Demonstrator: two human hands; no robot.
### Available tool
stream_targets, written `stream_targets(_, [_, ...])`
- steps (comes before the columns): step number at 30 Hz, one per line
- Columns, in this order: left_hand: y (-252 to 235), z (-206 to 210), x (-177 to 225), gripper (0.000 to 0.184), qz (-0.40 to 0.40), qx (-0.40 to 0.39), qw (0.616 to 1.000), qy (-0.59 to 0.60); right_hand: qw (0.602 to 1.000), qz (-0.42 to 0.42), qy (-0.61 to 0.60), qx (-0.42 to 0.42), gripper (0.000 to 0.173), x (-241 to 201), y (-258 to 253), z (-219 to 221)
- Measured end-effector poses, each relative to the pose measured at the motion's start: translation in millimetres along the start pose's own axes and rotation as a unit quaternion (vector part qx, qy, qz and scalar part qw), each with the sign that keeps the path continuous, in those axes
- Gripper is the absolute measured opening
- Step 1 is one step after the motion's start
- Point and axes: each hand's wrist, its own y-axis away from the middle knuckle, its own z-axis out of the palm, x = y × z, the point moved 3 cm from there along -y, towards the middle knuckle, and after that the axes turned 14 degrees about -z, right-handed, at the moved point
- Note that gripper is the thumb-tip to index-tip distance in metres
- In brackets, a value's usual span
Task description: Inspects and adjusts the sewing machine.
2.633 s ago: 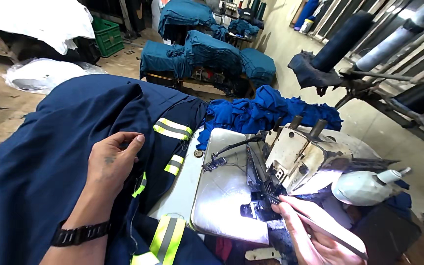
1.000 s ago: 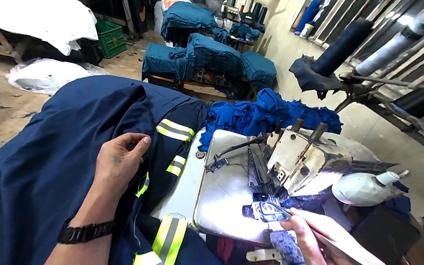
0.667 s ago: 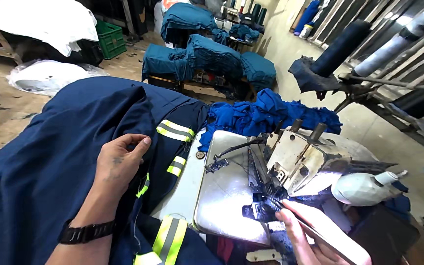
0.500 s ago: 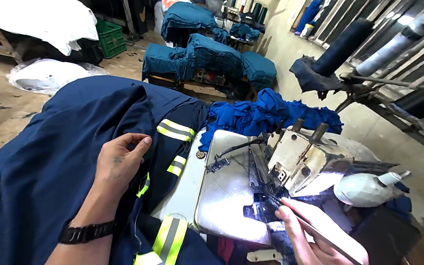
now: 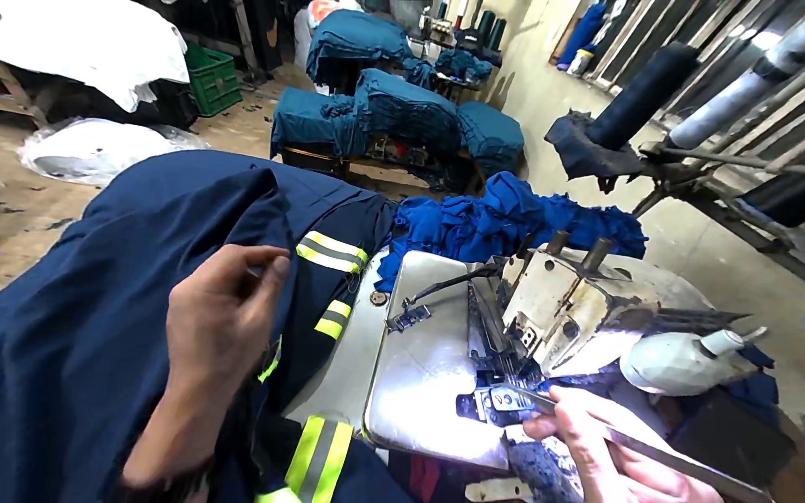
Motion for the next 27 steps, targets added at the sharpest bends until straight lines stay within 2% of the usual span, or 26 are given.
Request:
stream_targets(2, [22,2,53,0.018,0.146,-0.059,0.987,0.015,1.000,0.017,-0.019,0.012,0.012,0,-1,-1])
stream_targets(4, [47,22,92,0.015,0.243,-0.145,0.959,0.023,0.999,0.022,-0.024,0.014,0.012,0,-1,-2])
stream_targets(6, [58,50,111,0.022,0.317,-0.205,0.926,-0.013,0.999,0.022,-0.032,0.010,0.011,0,-1,-2])
stream_targets(8, [56,72,114,0.024,0.355,-0.252,0.899,-0.057,0.999,0.024,-0.039,0.007,0.012,-1,-2,-1])
stream_targets(11, [52,90,111,0.021,0.369,-0.288,0.880,-0.077,0.999,0.031,-0.042,0.003,0.011,-3,-2,-1])
stream_targets(14, [54,96,106,0.022,0.366,-0.296,0.880,-0.072,0.998,0.031,-0.050,0.014,0.011,-2,-2,0])
stream_targets(27, [55,96,103,0.020,0.354,-0.268,0.894,-0.064,0.999,0.001,-0.031,-0.012,0.015,0,0,-5])
